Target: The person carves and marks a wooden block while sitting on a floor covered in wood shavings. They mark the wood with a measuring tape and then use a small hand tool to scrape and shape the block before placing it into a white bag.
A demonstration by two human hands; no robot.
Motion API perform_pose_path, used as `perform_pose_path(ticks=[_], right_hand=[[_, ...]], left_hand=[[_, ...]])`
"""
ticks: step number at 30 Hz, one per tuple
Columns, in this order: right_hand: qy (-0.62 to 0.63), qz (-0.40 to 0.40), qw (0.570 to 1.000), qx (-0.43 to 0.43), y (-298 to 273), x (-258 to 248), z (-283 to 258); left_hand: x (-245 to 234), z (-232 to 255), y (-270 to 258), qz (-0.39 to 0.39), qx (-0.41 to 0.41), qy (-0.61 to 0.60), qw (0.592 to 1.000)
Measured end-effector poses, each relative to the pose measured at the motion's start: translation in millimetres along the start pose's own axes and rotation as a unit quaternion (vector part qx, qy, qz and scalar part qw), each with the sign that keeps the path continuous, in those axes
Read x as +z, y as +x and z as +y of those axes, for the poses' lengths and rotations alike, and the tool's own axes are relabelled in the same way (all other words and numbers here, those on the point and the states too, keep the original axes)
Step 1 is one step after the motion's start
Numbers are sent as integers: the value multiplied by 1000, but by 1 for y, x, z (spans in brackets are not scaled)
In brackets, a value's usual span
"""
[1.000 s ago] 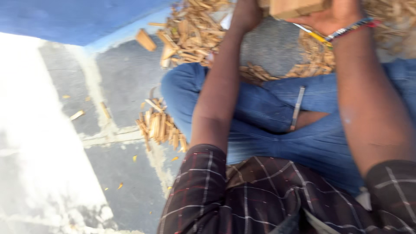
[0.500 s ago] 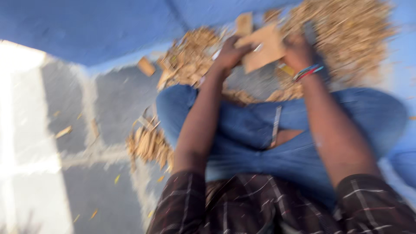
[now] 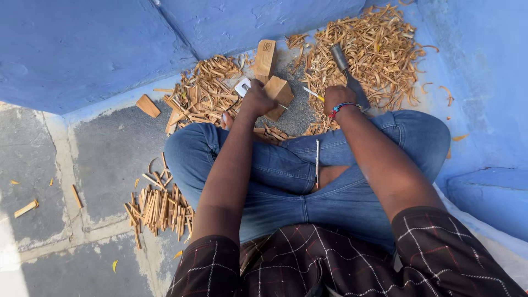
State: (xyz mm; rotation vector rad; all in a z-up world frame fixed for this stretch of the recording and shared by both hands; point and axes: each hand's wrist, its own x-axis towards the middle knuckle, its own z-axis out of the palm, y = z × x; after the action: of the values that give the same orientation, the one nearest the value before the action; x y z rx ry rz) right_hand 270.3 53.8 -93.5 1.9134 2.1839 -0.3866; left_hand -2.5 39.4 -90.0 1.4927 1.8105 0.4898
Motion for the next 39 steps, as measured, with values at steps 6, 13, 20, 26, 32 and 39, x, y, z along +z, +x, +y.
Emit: perform_pose_path(ticks=[6, 13, 20, 26, 32, 39], right_hand=[[560, 22, 828, 19, -32, -63, -12], [712, -132, 689, 22, -114, -39, -25], [671, -107, 733, 0, -193, -24, -27], [586, 18, 805, -89, -198, -38, -29], [408, 134, 901, -52, -208, -57, -34], [464, 196, 860, -81, -210, -64, -33]], left_hand=[[2, 3, 4, -47, 22, 85, 995], [19, -7, 34, -104, 40, 34, 993], [12, 15, 12, -103, 4, 80, 991], [2, 30, -4, -79, 5, 77, 994], [7, 31, 1, -71, 25, 80, 994], [10, 20, 14, -95, 11, 70, 993]])
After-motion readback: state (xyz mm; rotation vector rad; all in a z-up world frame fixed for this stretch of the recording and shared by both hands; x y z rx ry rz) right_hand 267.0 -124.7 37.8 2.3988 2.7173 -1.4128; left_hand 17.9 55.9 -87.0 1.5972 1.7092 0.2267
